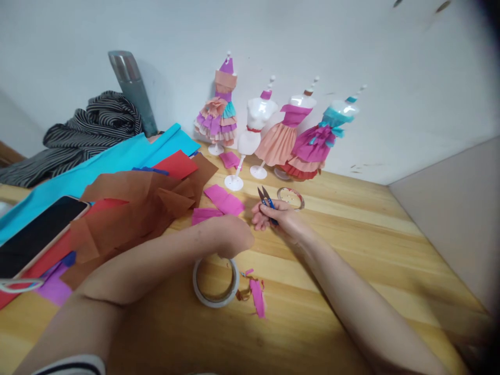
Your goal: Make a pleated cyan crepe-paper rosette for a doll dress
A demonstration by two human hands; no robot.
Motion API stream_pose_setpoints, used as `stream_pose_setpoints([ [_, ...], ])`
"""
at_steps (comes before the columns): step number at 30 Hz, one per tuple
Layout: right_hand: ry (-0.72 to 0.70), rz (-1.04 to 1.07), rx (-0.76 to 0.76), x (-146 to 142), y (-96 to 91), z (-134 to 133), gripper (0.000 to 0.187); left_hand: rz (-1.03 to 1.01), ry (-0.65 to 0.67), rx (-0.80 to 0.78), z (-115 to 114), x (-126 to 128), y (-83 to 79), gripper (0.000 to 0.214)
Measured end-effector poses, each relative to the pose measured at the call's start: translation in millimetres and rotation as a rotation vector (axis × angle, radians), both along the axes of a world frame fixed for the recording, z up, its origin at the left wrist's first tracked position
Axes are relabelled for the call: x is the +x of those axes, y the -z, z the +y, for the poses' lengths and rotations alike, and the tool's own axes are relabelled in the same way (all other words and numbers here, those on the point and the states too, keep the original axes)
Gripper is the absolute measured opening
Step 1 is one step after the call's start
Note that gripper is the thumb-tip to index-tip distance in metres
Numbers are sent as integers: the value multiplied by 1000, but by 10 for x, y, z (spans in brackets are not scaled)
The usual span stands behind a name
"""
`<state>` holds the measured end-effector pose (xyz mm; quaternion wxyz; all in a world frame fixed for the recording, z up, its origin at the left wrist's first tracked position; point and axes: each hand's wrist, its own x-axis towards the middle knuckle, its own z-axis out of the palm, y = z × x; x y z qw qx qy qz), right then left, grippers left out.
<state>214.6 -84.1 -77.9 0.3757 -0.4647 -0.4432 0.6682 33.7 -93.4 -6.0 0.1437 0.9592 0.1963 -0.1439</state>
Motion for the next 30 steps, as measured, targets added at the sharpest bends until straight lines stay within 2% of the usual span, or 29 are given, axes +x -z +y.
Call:
stream_pose_setpoints([
  [2, -15, 3, -12, 1, 15, -2, 35, 85, 90, -41, 60, -23, -88, 16],
  [4, -23, 5, -21, 4, 32, -2, 35, 136, 96, -18, 136, -76, -188, 14],
  [7, -30, 13, -19, 5, 42, -7, 34, 105, -69, 101, 268, -233, -342, 15],
  [12, -198, 36, 3, -85, 10, -71, 37, 61, -329, 36, 448, -573, -591, 13],
  [14, -211, 29, 21, -153, -17, -119, 38, 29, -374, 15, 454, -630, -652, 12],
  [18, -157, 48, 31, -234, -99, -223, 38, 24, -301, 47, 374, -548, -671, 14],
  [22, -278, 26, 78, -239, -202, -303, 44, 12, -214, 121, 334, -454, -642, 14],
  [26, -406, -35, 100, -286, -284, -361, 42, 23, -227, 178, 375, -463, -610, 12],
  [30, -288, -72, 103, -328, -337, -394, 38, -18, -216, 225, 434, -452, -519, 9],
])
